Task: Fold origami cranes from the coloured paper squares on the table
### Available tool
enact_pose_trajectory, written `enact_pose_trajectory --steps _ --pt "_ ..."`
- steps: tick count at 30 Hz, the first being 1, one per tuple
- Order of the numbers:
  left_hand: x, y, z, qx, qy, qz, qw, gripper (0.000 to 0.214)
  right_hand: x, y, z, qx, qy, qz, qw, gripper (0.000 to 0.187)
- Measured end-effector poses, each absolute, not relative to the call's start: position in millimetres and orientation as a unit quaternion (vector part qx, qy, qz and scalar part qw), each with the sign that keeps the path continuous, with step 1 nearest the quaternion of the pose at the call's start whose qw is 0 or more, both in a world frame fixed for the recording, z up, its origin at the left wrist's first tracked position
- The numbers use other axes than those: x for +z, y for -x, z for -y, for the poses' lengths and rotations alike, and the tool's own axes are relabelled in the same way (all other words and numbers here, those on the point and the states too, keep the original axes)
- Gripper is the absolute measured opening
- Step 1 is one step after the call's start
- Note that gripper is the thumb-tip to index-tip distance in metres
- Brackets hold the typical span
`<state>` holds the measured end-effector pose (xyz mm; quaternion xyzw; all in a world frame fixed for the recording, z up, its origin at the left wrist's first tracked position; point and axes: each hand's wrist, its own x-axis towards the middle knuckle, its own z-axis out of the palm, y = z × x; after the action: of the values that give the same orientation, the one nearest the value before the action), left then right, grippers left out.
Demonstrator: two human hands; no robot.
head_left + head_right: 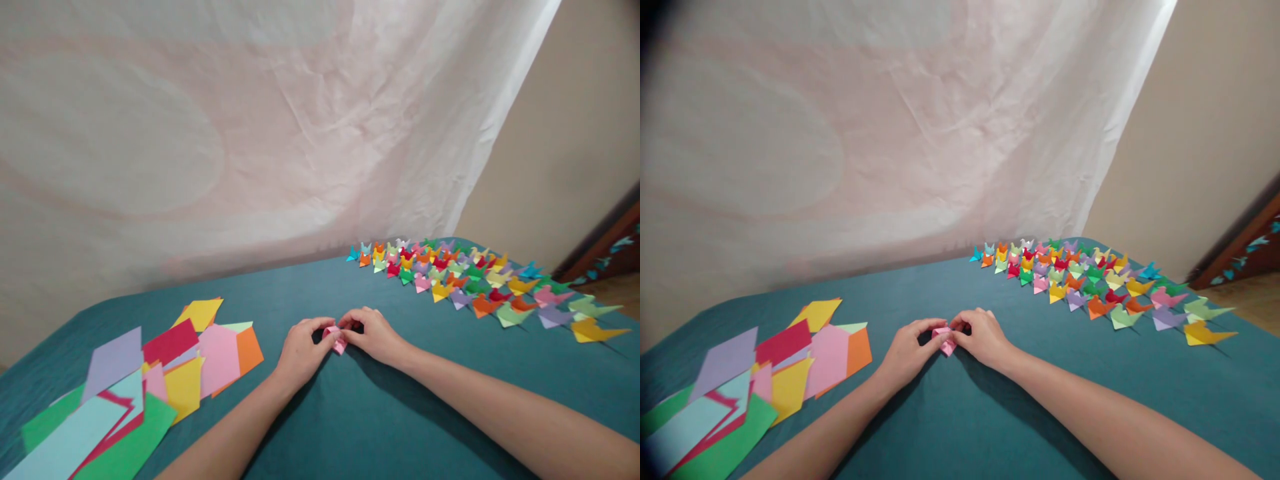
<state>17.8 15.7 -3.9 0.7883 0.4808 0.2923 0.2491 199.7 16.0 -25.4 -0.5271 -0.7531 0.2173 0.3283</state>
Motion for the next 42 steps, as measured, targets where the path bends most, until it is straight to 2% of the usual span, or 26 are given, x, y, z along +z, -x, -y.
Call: enact_pose_trajectory --steps 14,42 --pt "-6.4 -15.6 -17.5 0.285 -0.818 -0.438 0.239 0.020 -27.4 -198.9 -16.4 0.199 0.530 0.758 0.324 0.013" --pt "-4.7 -16.6 -15.6 0.287 -0.849 -0.399 0.195 0.028 -23.5 -197.5 -12.6 0.157 0.537 0.776 0.293 0.015"
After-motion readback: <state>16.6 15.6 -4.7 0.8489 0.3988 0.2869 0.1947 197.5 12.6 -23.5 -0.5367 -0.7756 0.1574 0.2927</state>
